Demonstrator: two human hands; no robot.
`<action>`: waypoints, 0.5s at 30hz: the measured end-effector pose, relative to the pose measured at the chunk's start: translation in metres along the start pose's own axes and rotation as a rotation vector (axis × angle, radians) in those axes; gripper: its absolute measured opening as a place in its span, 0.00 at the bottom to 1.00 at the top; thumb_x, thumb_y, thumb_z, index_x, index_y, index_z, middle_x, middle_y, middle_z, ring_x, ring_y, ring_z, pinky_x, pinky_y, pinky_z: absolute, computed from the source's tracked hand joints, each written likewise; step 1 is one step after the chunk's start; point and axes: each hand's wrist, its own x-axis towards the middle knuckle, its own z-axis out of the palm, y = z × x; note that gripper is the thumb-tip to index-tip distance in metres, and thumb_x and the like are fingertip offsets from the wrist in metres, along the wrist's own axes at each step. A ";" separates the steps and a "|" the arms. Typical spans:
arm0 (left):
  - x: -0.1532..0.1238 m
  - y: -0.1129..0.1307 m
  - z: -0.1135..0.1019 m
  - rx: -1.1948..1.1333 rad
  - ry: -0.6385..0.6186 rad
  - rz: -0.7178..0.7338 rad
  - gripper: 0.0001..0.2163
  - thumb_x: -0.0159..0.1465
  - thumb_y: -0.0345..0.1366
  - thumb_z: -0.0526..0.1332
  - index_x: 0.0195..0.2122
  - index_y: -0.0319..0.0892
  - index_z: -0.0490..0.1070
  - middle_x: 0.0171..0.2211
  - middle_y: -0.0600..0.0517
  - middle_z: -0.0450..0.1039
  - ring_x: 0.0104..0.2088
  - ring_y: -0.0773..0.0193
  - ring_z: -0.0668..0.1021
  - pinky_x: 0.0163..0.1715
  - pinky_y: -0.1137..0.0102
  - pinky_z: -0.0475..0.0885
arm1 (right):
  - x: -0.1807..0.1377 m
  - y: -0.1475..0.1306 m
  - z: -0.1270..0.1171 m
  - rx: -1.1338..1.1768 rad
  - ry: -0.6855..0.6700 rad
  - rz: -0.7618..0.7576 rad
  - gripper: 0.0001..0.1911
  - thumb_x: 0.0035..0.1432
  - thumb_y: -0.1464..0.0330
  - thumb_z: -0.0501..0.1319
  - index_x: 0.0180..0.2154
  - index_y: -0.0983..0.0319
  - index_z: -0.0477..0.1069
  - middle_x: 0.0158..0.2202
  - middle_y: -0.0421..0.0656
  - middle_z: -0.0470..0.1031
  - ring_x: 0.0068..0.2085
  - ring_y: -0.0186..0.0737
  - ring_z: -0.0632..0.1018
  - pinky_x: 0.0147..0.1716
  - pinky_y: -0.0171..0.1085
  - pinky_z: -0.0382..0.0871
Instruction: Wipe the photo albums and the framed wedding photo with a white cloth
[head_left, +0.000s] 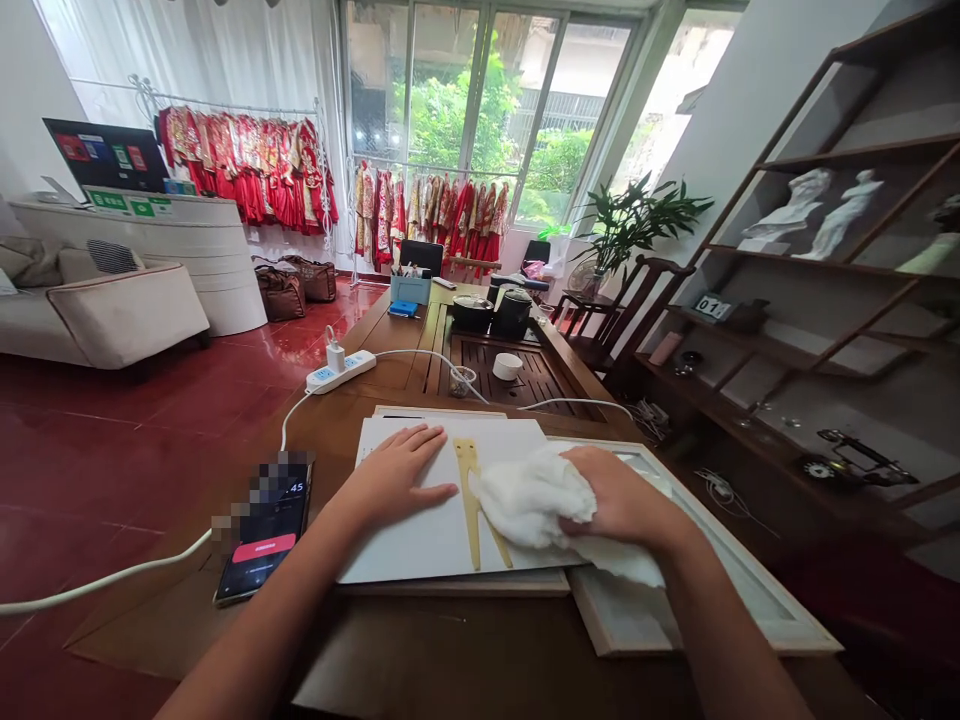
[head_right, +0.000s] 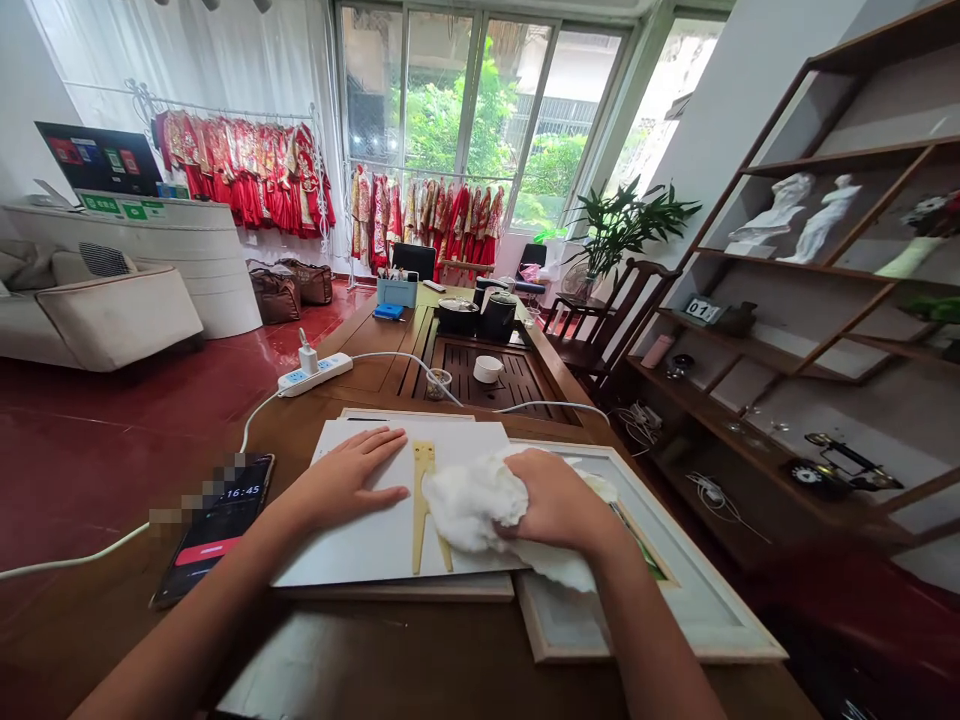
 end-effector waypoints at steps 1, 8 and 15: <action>0.000 0.000 0.000 0.001 -0.002 0.004 0.35 0.62 0.59 0.53 0.66 0.46 0.53 0.67 0.52 0.51 0.66 0.55 0.56 0.64 0.60 0.52 | -0.003 0.001 -0.002 0.064 -0.059 0.011 0.05 0.41 0.68 0.61 0.23 0.60 0.66 0.25 0.37 0.72 0.28 0.38 0.71 0.29 0.35 0.60; 0.000 0.001 -0.001 0.017 -0.023 0.021 0.35 0.62 0.59 0.53 0.66 0.45 0.53 0.67 0.51 0.52 0.66 0.56 0.55 0.64 0.61 0.51 | 0.013 0.008 0.013 -0.037 0.114 0.115 0.08 0.46 0.64 0.60 0.30 0.61 0.71 0.32 0.44 0.76 0.35 0.47 0.75 0.35 0.40 0.66; -0.002 0.001 -0.002 0.017 0.000 0.027 0.33 0.63 0.57 0.54 0.65 0.46 0.55 0.66 0.52 0.53 0.66 0.56 0.55 0.64 0.60 0.51 | 0.034 0.011 0.041 -0.191 0.379 -0.029 0.32 0.47 0.66 0.59 0.56 0.62 0.65 0.56 0.51 0.70 0.55 0.55 0.71 0.54 0.52 0.61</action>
